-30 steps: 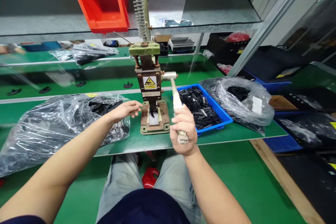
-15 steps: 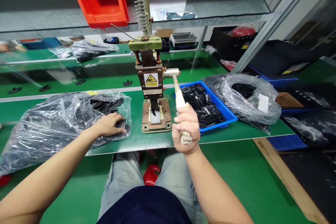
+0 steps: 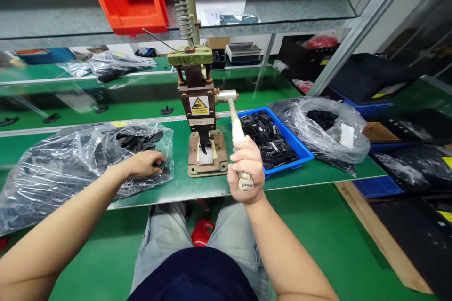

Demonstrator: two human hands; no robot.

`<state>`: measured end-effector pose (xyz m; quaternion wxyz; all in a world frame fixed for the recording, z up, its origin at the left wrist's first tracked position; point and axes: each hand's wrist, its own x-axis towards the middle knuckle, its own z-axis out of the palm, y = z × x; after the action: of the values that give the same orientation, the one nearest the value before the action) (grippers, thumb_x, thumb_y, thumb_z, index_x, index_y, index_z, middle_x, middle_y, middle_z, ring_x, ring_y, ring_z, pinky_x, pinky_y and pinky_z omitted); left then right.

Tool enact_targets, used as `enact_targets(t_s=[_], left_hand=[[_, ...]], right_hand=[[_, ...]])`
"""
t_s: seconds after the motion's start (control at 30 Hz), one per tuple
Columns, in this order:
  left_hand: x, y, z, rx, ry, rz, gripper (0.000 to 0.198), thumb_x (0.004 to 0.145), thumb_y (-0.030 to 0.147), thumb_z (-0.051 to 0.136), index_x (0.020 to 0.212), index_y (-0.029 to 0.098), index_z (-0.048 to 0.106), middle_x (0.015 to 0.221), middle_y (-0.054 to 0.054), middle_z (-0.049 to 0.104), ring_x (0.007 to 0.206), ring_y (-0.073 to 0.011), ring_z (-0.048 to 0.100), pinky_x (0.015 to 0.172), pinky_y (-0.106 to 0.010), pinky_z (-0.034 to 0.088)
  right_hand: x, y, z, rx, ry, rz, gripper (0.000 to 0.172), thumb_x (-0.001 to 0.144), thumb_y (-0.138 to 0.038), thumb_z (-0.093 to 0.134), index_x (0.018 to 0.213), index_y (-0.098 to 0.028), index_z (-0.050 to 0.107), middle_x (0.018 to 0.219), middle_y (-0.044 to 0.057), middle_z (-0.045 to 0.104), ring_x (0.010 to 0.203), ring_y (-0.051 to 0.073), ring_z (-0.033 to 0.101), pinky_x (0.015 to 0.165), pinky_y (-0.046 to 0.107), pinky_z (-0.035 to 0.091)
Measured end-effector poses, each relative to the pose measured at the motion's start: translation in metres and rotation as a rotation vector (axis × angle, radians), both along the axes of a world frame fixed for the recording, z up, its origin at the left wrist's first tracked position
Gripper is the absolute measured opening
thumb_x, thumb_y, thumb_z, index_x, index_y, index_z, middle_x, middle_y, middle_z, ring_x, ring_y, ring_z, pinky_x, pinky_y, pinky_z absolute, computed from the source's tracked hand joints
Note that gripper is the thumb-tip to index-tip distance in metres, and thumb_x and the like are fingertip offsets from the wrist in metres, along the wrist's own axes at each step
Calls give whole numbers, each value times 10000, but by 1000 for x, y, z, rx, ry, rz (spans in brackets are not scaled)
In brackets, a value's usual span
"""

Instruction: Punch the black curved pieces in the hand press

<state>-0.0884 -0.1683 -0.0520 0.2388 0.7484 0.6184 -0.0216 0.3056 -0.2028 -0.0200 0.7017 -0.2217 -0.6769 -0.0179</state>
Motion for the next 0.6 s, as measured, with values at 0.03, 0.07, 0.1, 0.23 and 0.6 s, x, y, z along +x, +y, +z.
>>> enact_targets(t_s=[0.03, 0.07, 0.1, 0.23, 0.6], left_hand=[[-4, 2, 1, -36, -52, 18, 339, 671, 347, 814, 1001, 276, 783, 973, -71, 779, 935, -287, 714, 835, -357, 520], [-7, 5, 3, -71, -107, 42, 312, 671, 353, 806, 970, 269, 774, 912, -54, 765, 851, -261, 701, 777, -342, 516], [-11, 7, 5, -99, -171, 67, 297, 682, 376, 799, 955, 263, 764, 861, -40, 747, 786, -240, 683, 730, -330, 509], [-23, 15, 13, -35, -452, 197, 371, 752, 505, 786, 992, 226, 742, 795, -15, 701, 735, -200, 656, 698, -306, 511], [-24, 12, -8, 129, -446, 332, 441, 757, 494, 800, 1082, 204, 727, 872, -37, 738, 793, -213, 697, 770, -334, 578]], right_hand=[[0, 0, 0, 0, 3, 2, 227, 868, -174, 721, 1014, -292, 595, 994, -8, 691, 1131, 257, 734, 1159, 678, 567], [0, 0, -1, 0, 1, 4, 229, 867, -174, 722, 1019, -292, 598, 998, -8, 691, 1136, 256, 734, 1165, 675, 565], [0, 1, -1, 1, -4, 6, 229, 870, -175, 720, 1026, -293, 601, 1003, -8, 691, 1142, 255, 733, 1168, 672, 565], [2, 0, -2, 1, -14, 22, 238, 868, -163, 715, 1043, -286, 611, 1024, -3, 695, 1165, 254, 728, 1178, 664, 560], [1, 1, -1, 9, -5, -1, 183, 886, -201, 718, 987, -287, 591, 985, -7, 689, 1121, 245, 739, 1162, 651, 576]])
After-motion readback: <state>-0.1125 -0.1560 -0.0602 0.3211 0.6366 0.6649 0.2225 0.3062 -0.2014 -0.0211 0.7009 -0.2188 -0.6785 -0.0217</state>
